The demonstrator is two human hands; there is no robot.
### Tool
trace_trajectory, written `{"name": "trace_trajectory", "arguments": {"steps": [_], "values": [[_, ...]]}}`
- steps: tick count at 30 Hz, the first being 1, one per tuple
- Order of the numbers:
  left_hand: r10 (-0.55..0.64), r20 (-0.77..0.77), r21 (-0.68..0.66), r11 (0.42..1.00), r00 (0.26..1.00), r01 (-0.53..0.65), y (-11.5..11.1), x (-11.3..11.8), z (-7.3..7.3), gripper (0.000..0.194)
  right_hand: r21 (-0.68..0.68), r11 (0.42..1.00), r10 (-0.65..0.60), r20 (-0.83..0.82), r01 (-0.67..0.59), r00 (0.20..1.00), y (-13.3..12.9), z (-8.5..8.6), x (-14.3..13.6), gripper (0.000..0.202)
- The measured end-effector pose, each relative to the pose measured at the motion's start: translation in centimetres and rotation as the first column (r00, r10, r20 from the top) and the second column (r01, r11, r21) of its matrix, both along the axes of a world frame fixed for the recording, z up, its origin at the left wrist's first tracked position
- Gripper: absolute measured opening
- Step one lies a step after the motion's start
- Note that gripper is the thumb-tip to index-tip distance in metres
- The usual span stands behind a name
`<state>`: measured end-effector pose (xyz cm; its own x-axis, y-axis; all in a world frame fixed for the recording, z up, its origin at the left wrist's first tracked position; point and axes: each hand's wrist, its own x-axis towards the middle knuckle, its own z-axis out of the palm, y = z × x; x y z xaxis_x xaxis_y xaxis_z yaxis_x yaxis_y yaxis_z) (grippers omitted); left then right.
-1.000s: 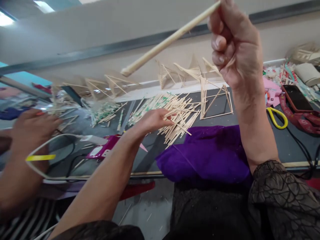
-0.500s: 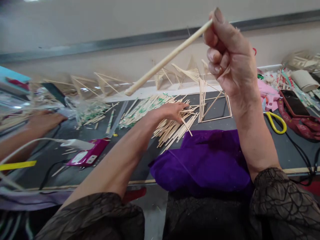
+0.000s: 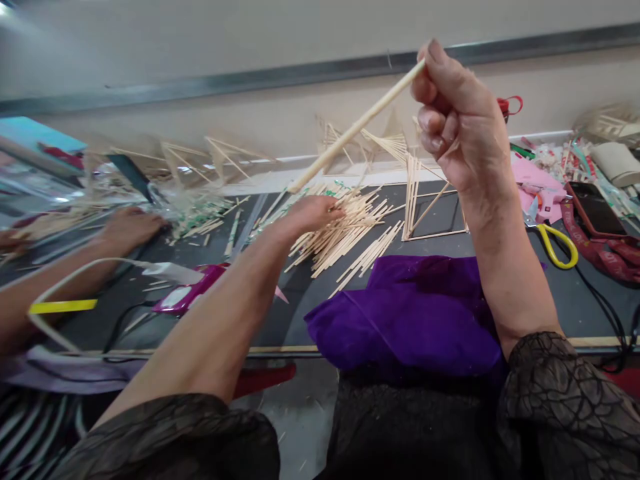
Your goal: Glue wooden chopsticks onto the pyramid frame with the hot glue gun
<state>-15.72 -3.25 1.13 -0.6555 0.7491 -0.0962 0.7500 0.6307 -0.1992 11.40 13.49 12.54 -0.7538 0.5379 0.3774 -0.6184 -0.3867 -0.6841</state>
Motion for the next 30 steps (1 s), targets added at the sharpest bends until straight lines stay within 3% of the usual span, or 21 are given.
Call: {"name": "trace_trajectory", "arguments": {"steps": [3, 8, 10, 13, 16, 19, 22, 24, 25, 27, 28, 30], "values": [[0.056, 0.015, 0.056, 0.997, 0.998, -0.057, -0.9, -0.6, 0.3, 0.037, 0.062, 0.998, -0.021, 0.015, 0.020, 1.000, 0.7, -0.3, -0.2, 0.016], [0.093, 0.077, 0.134, 0.986, 0.993, -0.102, -0.8, 0.3, -1.2, 0.029, 0.079, 0.996, -0.048, 0.025, 0.045, 0.999, 1.1, -0.3, -0.3, 0.020], [0.116, 0.115, 0.186, 0.973, 0.986, -0.136, -0.2, 1.2, -1.8, 0.036, 0.054, 0.998, -0.024, 0.019, 0.023, 1.000, 0.8, -0.1, -0.2, 0.021], [0.137, 0.217, 0.247, 0.950, 0.967, -0.190, 0.6, 2.5, -2.2, 0.062, 0.038, 0.999, -0.021, 0.021, 0.020, 1.000, 0.3, 0.2, 0.1, 0.022], [0.063, 0.259, 0.253, 0.958, 0.964, -0.131, 1.0, 3.7, -2.6, 0.070, 0.047, 0.999, -0.015, 0.020, 0.014, 1.000, 0.4, 0.0, -0.2, 0.023], [-0.023, 0.216, 0.224, 0.974, 0.976, -0.026, 1.0, 4.9, -2.9, 0.060, 0.094, 0.994, -0.059, -0.030, 0.061, 0.998, 0.9, -0.8, -1.0, 0.025], [-0.039, 0.230, 0.253, 0.967, 0.972, -0.022, 0.8, 6.1, -2.4, 0.046, 0.171, 0.976, -0.131, -0.024, 0.133, 0.991, 1.5, -1.9, -1.8, 0.026], [-0.024, 0.241, 0.452, 0.887, 0.970, -0.090, 0.7, 7.1, -1.5, 0.033, 0.242, 0.961, -0.153, 0.064, 0.133, 0.986, 1.7, -2.4, -2.1, 0.026], [-0.046, 0.293, 0.576, 0.806, 0.955, -0.138, 0.7, 7.8, -0.9, 0.029, 0.282, 0.950, -0.170, 0.112, 0.133, 0.979, 1.7, -2.6, -2.2, 0.025], [-0.200, 0.462, 0.780, 0.556, 0.864, -0.289, 0.8, 9.6, 0.3, 0.029, 0.358, 0.920, -0.232, 0.178, 0.156, 0.956, 1.6, -2.8, -2.4, 0.023], [-0.306, 0.528, 0.815, 0.443, 0.792, -0.373, 1.0, 10.6, 0.9, 0.030, 0.390, 0.905, -0.265, 0.200, 0.171, 0.943, 1.4, -2.9, -2.5, 0.023], [-0.482, 0.574, 0.818, 0.312, 0.662, -0.482, 1.6, 12.6, 1.8, 0.030, 0.453, 0.873, -0.319, 0.252, 0.180, 0.913, 1.1, -3.0, -2.7, 0.022]]}}
